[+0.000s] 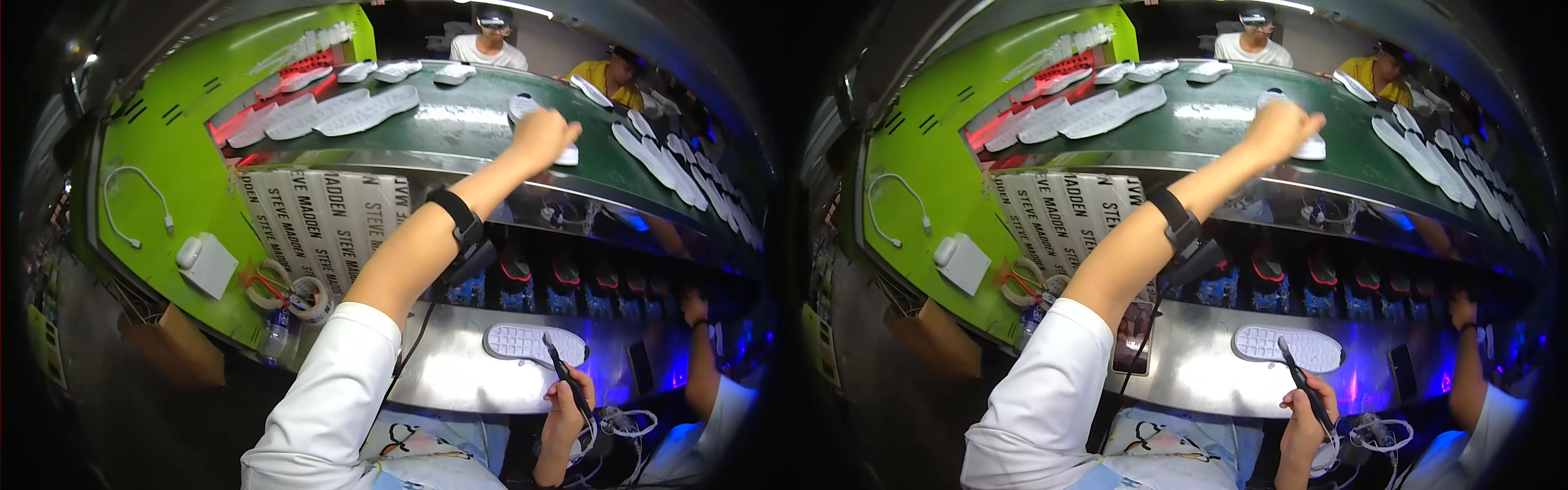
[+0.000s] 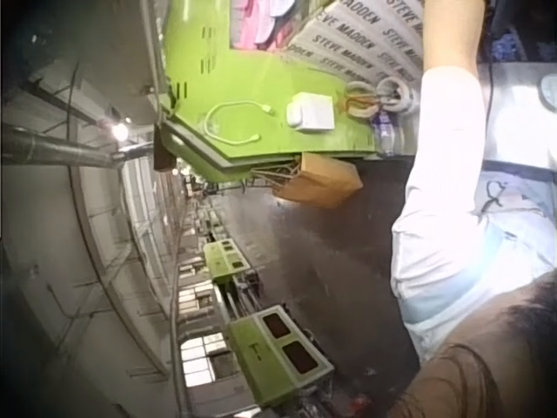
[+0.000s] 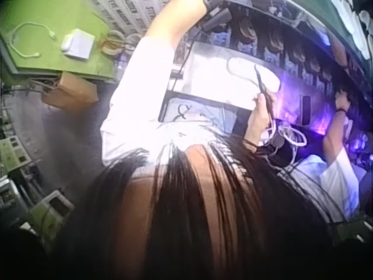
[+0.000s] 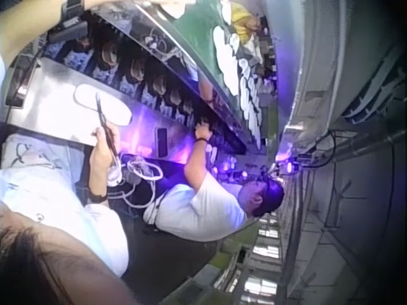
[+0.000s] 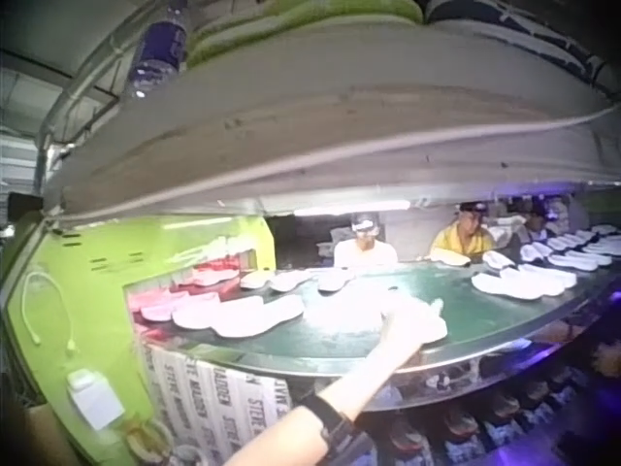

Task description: Applying adhesive or treatment to the bottom of shoe outsoles at an assembly conveyor line.

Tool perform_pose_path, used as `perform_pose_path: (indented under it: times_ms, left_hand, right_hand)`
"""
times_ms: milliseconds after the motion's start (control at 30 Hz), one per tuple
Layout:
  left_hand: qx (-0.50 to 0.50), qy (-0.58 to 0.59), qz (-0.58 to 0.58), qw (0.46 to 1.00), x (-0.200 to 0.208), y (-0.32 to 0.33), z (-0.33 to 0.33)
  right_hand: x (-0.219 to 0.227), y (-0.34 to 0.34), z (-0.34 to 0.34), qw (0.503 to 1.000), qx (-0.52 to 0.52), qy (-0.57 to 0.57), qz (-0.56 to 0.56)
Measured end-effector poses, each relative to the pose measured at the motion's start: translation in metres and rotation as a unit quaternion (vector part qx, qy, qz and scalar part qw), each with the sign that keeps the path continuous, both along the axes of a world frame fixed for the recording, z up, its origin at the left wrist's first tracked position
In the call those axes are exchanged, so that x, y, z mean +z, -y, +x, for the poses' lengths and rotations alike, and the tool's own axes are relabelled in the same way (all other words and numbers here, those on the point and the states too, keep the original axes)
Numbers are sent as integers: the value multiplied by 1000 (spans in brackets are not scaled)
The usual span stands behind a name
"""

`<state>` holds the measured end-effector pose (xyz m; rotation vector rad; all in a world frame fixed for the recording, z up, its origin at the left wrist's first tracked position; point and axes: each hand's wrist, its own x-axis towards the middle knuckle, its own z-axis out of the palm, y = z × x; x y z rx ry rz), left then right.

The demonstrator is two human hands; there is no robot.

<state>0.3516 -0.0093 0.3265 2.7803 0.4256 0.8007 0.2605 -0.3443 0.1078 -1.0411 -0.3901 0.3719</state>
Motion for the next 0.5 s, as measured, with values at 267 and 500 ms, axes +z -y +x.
perform_pose_path:
  times_ms: [267,500]
  left_hand:
    - [121,8,-124,985,-4,-119,-31]
    - [-154,262,-527,794,-53,16,-202]
  right_hand:
    - [-5,-11,0,996,29,-69,37]
    - [-15,6,18,992,32,-55,108]
